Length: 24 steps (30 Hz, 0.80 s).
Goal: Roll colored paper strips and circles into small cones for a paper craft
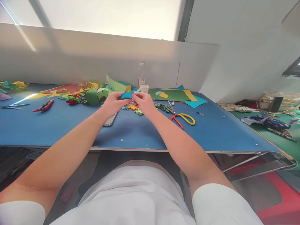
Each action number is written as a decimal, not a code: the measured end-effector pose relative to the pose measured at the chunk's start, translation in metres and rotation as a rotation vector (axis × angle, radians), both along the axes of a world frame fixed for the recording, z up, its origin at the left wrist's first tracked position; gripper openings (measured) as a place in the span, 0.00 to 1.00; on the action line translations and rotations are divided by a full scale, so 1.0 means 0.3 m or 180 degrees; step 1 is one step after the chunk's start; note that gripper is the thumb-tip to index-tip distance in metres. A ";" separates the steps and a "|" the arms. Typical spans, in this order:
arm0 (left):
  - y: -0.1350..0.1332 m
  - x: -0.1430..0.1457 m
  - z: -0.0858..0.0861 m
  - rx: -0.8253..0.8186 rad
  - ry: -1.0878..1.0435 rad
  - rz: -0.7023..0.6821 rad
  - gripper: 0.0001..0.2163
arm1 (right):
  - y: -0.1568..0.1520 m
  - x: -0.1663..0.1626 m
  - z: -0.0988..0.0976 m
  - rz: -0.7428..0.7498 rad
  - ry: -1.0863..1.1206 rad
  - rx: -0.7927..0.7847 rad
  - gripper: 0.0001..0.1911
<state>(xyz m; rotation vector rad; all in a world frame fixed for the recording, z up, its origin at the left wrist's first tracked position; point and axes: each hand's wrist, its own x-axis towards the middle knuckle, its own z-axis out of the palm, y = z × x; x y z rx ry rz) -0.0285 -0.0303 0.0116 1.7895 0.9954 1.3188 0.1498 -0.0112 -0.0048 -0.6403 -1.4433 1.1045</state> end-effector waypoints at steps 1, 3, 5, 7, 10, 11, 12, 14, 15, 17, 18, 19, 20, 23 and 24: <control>-0.002 0.000 0.001 0.0004 -0.0007 -0.0005 0.08 | 0.001 0.001 -0.001 -0.0007 -0.0016 0.0015 0.26; -0.006 0.000 0.002 0.0014 0.0020 -0.0019 0.06 | 0.001 0.001 -0.002 -0.0035 -0.0075 0.0041 0.26; -0.007 -0.003 0.003 0.0035 0.0076 -0.0007 0.06 | -0.001 0.000 -0.003 -0.0066 -0.0147 0.0061 0.27; -0.005 -0.005 0.002 0.0043 0.0080 -0.0022 0.07 | -0.006 -0.002 -0.002 -0.0087 -0.0190 0.0068 0.27; 0.007 -0.008 -0.004 -0.0055 -0.0088 -0.0162 0.07 | -0.015 -0.007 0.000 -0.0124 -0.0176 0.0056 0.28; 0.012 -0.009 -0.007 -0.0102 -0.0154 -0.0217 0.07 | -0.018 -0.008 0.001 -0.0131 -0.0160 0.0044 0.28; 0.018 -0.010 -0.010 -0.0145 -0.0215 -0.0263 0.07 | -0.021 -0.010 0.001 -0.0131 -0.0139 0.0029 0.29; 0.027 -0.011 -0.016 -0.0213 -0.0300 -0.0336 0.06 | -0.026 -0.013 0.002 -0.0112 -0.0088 -0.0003 0.30; 0.031 -0.012 -0.017 -0.0234 -0.0323 -0.0362 0.06 | -0.027 -0.014 0.002 -0.0100 -0.0057 -0.0016 0.30; 0.034 -0.012 -0.019 -0.0258 -0.0347 -0.0390 0.06 | -0.028 -0.015 0.002 -0.0084 -0.0009 -0.0033 0.31; 0.034 -0.012 -0.019 -0.0256 -0.0346 -0.0393 0.06 | -0.027 -0.015 0.003 -0.0082 0.0000 -0.0042 0.31; 0.033 -0.011 -0.018 -0.0245 -0.0337 -0.0394 0.06 | -0.026 -0.014 0.003 -0.0088 0.0005 -0.0054 0.31; 0.031 -0.011 -0.016 -0.0227 -0.0325 -0.0392 0.06 | -0.026 -0.013 0.004 -0.0100 0.0005 -0.0070 0.30; 0.025 -0.011 -0.013 -0.0153 -0.0288 -0.0388 0.06 | -0.025 -0.010 0.007 -0.0123 0.0000 -0.0118 0.29; 0.022 -0.012 -0.012 -0.0130 -0.0275 -0.0385 0.06 | -0.026 -0.009 0.008 -0.0117 0.0003 -0.0118 0.28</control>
